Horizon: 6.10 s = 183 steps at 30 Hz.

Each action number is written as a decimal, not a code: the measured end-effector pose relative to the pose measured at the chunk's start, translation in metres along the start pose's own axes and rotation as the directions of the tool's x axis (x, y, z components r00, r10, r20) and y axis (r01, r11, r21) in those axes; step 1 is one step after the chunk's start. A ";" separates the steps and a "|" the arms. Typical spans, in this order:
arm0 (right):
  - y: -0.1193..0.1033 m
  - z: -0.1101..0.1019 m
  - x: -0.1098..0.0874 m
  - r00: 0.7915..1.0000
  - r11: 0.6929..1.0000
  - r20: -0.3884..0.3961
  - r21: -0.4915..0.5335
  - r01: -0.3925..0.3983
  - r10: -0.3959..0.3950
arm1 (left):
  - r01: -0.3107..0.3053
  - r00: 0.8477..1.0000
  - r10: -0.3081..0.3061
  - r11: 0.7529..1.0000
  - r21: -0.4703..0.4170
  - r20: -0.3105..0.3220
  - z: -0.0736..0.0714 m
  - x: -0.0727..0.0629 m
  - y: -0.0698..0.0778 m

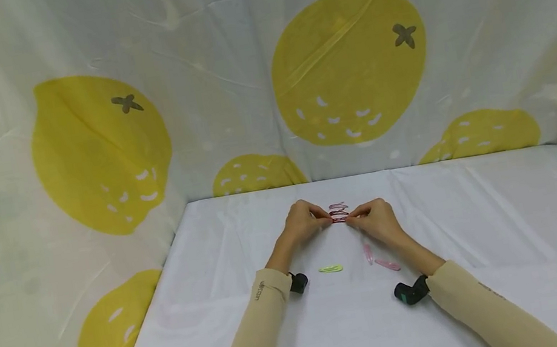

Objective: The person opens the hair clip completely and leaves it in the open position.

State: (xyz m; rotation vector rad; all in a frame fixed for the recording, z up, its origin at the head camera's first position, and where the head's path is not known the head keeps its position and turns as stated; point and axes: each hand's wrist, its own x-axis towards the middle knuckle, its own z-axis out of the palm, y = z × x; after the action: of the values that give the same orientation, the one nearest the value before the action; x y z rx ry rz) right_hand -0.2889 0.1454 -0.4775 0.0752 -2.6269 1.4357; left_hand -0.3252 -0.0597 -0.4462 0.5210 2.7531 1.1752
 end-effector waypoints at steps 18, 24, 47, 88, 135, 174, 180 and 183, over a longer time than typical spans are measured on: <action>-0.031 -0.008 -0.064 0.949 0.995 0.305 -0.044 0.092 -0.074 | 0.078 0.946 -0.037 0.990 -0.116 0.323 -0.021 -0.081 -0.003; -0.030 0.003 -0.074 0.927 0.994 0.363 -0.028 0.109 -0.091 | 0.067 0.967 -0.047 0.995 -0.074 0.251 -0.013 -0.085 -0.002; -0.033 0.000 -0.070 0.946 0.991 0.301 0.092 0.097 -0.120 | 0.024 0.974 0.020 0.982 -0.189 0.228 -0.008 -0.086 0.014; -0.034 -0.005 -0.070 0.935 0.914 0.012 0.214 0.344 -0.355 | -0.193 0.981 0.177 0.909 -0.369 -0.076 -0.015 -0.080 0.008; -0.030 0.001 -0.070 0.926 0.931 -0.130 0.039 0.363 -0.355 | -0.341 0.907 0.310 0.938 -0.063 -0.286 0.000 -0.080 0.017; -0.015 -0.009 -0.026 0.996 0.998 0.058 -0.016 -0.068 0.069 | 0.025 0.997 -0.025 1.000 0.014 -0.067 0.008 -0.028 0.011; -0.010 -0.003 -0.016 0.996 0.997 0.060 -0.029 -0.070 0.071 | 0.046 0.995 -0.040 0.997 0.067 -0.091 0.009 -0.019 0.011; -0.009 -0.002 -0.013 0.997 0.998 0.056 -0.034 -0.058 0.059 | 0.044 0.994 -0.035 0.995 0.089 -0.101 0.009 -0.015 0.012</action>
State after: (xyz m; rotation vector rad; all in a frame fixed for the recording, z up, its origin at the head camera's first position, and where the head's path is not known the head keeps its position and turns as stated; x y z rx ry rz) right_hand -0.2744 0.1419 -0.4713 0.0364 -2.7191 1.4286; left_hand -0.3061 -0.0510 -0.4440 0.4260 2.8976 1.1003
